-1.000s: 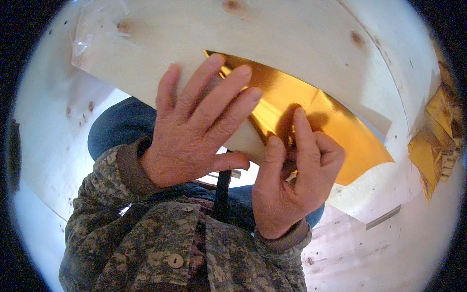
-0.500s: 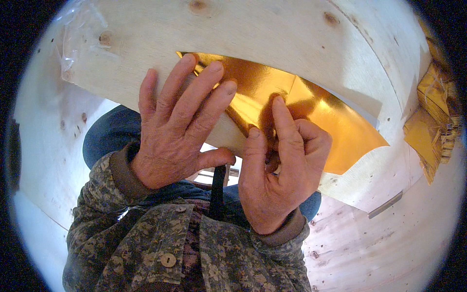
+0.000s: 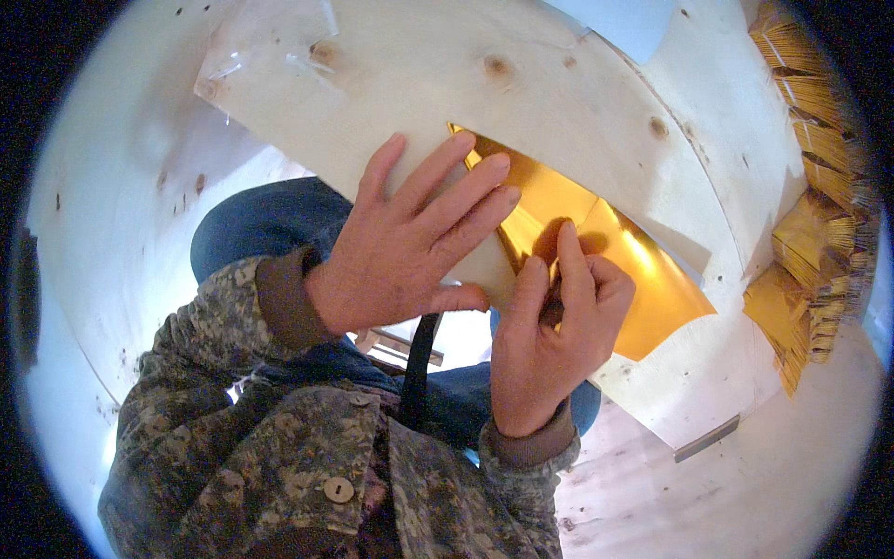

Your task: The person folds a sheet of gold foil on a wooden board, repeatedly smoothing and creasing it with both hands. The person lifts and repositions the foil multiple times to create precise folds.

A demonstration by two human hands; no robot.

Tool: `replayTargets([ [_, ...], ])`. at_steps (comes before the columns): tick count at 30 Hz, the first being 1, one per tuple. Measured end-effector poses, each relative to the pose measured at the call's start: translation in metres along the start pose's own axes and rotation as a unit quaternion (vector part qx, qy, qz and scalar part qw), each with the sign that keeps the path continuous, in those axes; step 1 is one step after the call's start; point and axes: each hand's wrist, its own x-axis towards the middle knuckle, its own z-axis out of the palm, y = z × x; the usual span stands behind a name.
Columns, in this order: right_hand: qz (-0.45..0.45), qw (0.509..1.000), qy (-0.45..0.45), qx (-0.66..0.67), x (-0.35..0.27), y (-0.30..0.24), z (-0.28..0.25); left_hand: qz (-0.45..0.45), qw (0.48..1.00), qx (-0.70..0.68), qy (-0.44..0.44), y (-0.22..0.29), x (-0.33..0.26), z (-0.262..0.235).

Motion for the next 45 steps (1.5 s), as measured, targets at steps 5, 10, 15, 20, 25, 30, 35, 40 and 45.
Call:
replayTargets([
  [5, -0.164, 0.974, 0.042, -0.151, 0.006, 0.006, -0.001, 0.006, 0.999, -0.004, 0.047, 0.001, -0.001, 0.008],
  [10, -0.241, 0.956, 0.023, -0.163, 0.017, 0.014, -0.009, 0.013, 0.998, 0.004, 0.067, 0.000, -0.002, 0.013],
  [15, -0.290, 0.948, 0.001, -0.129, 0.024, 0.023, -0.020, 0.032, 0.994, -0.009, 0.102, -0.005, -0.004, 0.015],
  [20, -0.331, 0.931, -0.015, -0.151, 0.027, 0.029, -0.027, 0.043, 0.990, 0.011, 0.132, -0.007, -0.006, 0.013],
  [25, -0.331, 0.930, -0.014, -0.160, 0.023, 0.038, -0.027, 0.064, 0.985, 0.015, 0.160, -0.010, -0.005, 0.012],
  [30, -0.316, 0.937, -0.042, -0.143, 0.026, 0.048, -0.029, 0.071, 0.981, 0.059, 0.171, -0.011, -0.008, 0.012],
  [35, -0.321, 0.937, -0.045, -0.133, 0.031, 0.059, -0.028, 0.105, 0.975, 0.074, 0.184, -0.017, -0.006, 0.014],
  [40, -0.320, 0.936, -0.056, -0.138, 0.037, 0.069, -0.025, 0.139, 0.981, 0.023, 0.135, -0.024, 0.000, 0.018],
  [45, -0.308, 0.940, -0.061, -0.134, 0.042, 0.076, -0.022, 0.115, 0.987, 0.077, 0.082, -0.019, -0.003, 0.013],
])
